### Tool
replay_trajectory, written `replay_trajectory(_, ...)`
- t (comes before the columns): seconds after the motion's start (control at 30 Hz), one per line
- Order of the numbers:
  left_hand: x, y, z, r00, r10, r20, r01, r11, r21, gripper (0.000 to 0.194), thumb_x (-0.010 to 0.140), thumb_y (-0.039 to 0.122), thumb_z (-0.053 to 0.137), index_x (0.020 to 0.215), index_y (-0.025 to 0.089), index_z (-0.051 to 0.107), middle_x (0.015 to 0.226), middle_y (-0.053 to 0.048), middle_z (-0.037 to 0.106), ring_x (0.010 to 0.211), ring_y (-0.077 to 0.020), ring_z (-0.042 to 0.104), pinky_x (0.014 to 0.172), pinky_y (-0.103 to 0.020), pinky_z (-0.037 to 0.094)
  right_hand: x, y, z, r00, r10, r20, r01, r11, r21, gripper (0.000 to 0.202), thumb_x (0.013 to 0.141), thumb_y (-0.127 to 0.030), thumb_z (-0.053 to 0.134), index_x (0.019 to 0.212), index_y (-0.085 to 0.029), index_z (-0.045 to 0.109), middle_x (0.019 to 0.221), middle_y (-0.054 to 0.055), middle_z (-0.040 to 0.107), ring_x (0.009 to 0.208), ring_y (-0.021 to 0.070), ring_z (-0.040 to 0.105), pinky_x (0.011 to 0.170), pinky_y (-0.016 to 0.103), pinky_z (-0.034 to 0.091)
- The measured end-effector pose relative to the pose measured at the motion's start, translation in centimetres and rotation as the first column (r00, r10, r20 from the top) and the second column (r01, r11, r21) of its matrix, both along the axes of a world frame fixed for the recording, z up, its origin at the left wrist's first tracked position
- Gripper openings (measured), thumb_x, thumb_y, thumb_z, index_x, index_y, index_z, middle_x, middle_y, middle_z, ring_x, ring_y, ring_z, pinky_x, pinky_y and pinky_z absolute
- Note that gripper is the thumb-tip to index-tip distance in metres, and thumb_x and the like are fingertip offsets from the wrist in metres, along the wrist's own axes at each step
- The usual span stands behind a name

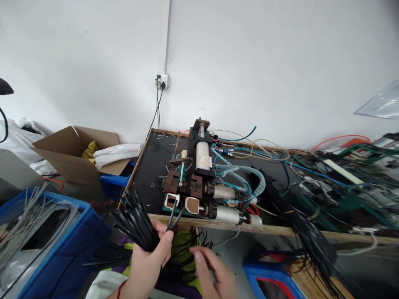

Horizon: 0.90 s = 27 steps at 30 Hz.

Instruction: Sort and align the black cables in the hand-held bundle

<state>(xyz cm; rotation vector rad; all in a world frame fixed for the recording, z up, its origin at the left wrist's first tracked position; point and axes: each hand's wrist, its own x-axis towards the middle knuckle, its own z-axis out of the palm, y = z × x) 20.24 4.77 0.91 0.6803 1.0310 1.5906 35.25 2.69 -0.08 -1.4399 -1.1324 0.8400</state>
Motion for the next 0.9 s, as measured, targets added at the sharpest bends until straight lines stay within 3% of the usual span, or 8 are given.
replay_trajectory(0.07, 0.1, -0.2, 0.0, 0.997, -0.008, -0.081, 0.008, 1.000, 0.001, 0.034, 0.084, 0.045, 0.081, 0.084, 0.021, 0.057, 0.048, 0.010, 0.046, 0.039, -0.0069, 0.040, 0.041, -0.018, 0.034, -2.9, 1.6, 2.4, 0.986, 0.141, -0.083, -0.138, 0.989, 0.052, 0.037, 0.087, -0.056, 0.071, 0.092, -0.021, 0.082, 0.076, 0.008, 0.075, 0.067, 0.0239, 0.066, 0.062, 0.033, 0.054)
replay_trajectory(0.13, 0.1, -0.2, 0.1, 0.991, -0.027, -0.130, 0.028, 1.000, 0.005, 0.035, 0.084, 0.047, 0.081, 0.081, 0.020, 0.057, 0.047, 0.008, 0.049, 0.038, -0.0073, 0.042, 0.040, -0.018, 0.034, -4.7, 2.7, 3.6, 0.957, 0.250, -0.146, -0.236, 0.966, 0.109, 0.035, 0.091, -0.052, 0.069, 0.081, -0.020, 0.078, 0.073, 0.006, 0.070, 0.066, 0.0212, 0.062, 0.062, 0.030, 0.051)
replay_trajectory(0.2, 0.0, 0.0, 0.3, 0.990, -0.068, -0.122, 0.069, 0.998, 0.004, 0.035, 0.087, 0.049, 0.076, 0.083, 0.021, 0.057, 0.047, 0.006, 0.054, 0.036, -0.0088, 0.044, 0.037, -0.019, 0.035, -5.2, 3.4, 3.6, 0.955, 0.202, -0.218, -0.170, 0.973, 0.156, 0.037, 0.094, -0.049, 0.067, 0.071, -0.019, 0.071, 0.067, 0.002, 0.061, 0.062, 0.0175, 0.055, 0.058, 0.027, 0.045)
replay_trajectory(0.33, -0.2, 0.7, 0.3, 0.995, -0.060, -0.082, 0.066, 0.996, 0.065, 0.028, 0.097, 0.046, 0.064, 0.086, 0.022, 0.054, 0.052, 0.002, 0.065, 0.039, -0.0148, 0.056, 0.046, -0.028, 0.051, -4.8, 3.5, 2.7, 0.906, -0.071, -0.417, 0.140, 0.980, 0.138, 0.037, 0.097, -0.051, 0.064, 0.077, -0.021, 0.067, 0.066, -0.002, 0.052, 0.061, 0.0144, 0.045, 0.056, 0.024, 0.040)
replay_trajectory(0.57, -0.5, 0.5, -0.7, 0.954, -0.013, -0.298, 0.008, 1.000, -0.020, 0.028, 0.084, 0.044, 0.080, 0.080, 0.020, 0.066, 0.062, -0.002, 0.070, 0.051, -0.0190, 0.064, 0.050, -0.029, 0.055, -6.1, 2.7, 2.6, 0.868, 0.141, -0.477, -0.150, 0.988, 0.020, 0.026, 0.090, -0.046, 0.074, 0.091, -0.020, 0.074, 0.061, -0.004, 0.052, 0.039, 0.0095, 0.036, 0.035, 0.024, 0.029)
replay_trajectory(0.7, -0.4, 0.6, -0.2, 0.950, 0.034, -0.310, -0.029, 0.999, 0.021, 0.026, 0.088, 0.043, 0.076, 0.079, 0.020, 0.068, 0.071, -0.007, 0.075, 0.067, -0.0244, 0.071, 0.067, -0.035, 0.061, -5.3, 3.1, 2.5, 0.860, 0.015, -0.510, 0.092, 0.979, 0.183, 0.022, 0.091, -0.044, 0.074, 0.085, -0.022, 0.072, 0.074, 0.001, 0.061, 0.058, 0.0143, 0.055, 0.051, 0.025, 0.045)
replay_trajectory(0.77, -0.4, 1.0, 0.2, 0.968, 0.065, -0.243, -0.056, 0.997, 0.043, 0.028, 0.095, 0.043, 0.068, 0.078, 0.021, 0.064, 0.063, -0.005, 0.071, 0.060, -0.0206, 0.068, 0.064, -0.032, 0.059, -4.8, 3.2, 2.3, 0.865, -0.008, -0.502, 0.137, 0.966, 0.219, 0.026, 0.096, -0.049, 0.065, 0.088, -0.024, 0.069, 0.076, 0.002, 0.064, 0.063, 0.0165, 0.059, 0.059, 0.027, 0.049)
replay_trajectory(0.9, -0.8, 1.8, 0.2, 1.000, 0.017, -0.022, -0.017, 1.000, -0.016, 0.027, 0.091, 0.045, 0.073, 0.102, 0.021, 0.065, 0.042, 0.009, 0.049, 0.033, -0.0091, 0.036, 0.034, -0.017, 0.032, -5.5, 2.5, 1.7, 0.960, 0.085, -0.267, -0.064, 0.994, 0.087, 0.029, 0.098, -0.052, 0.059, 0.091, -0.025, 0.068, 0.053, -0.003, 0.057, 0.040, 0.0141, 0.046, 0.044, 0.027, 0.040)
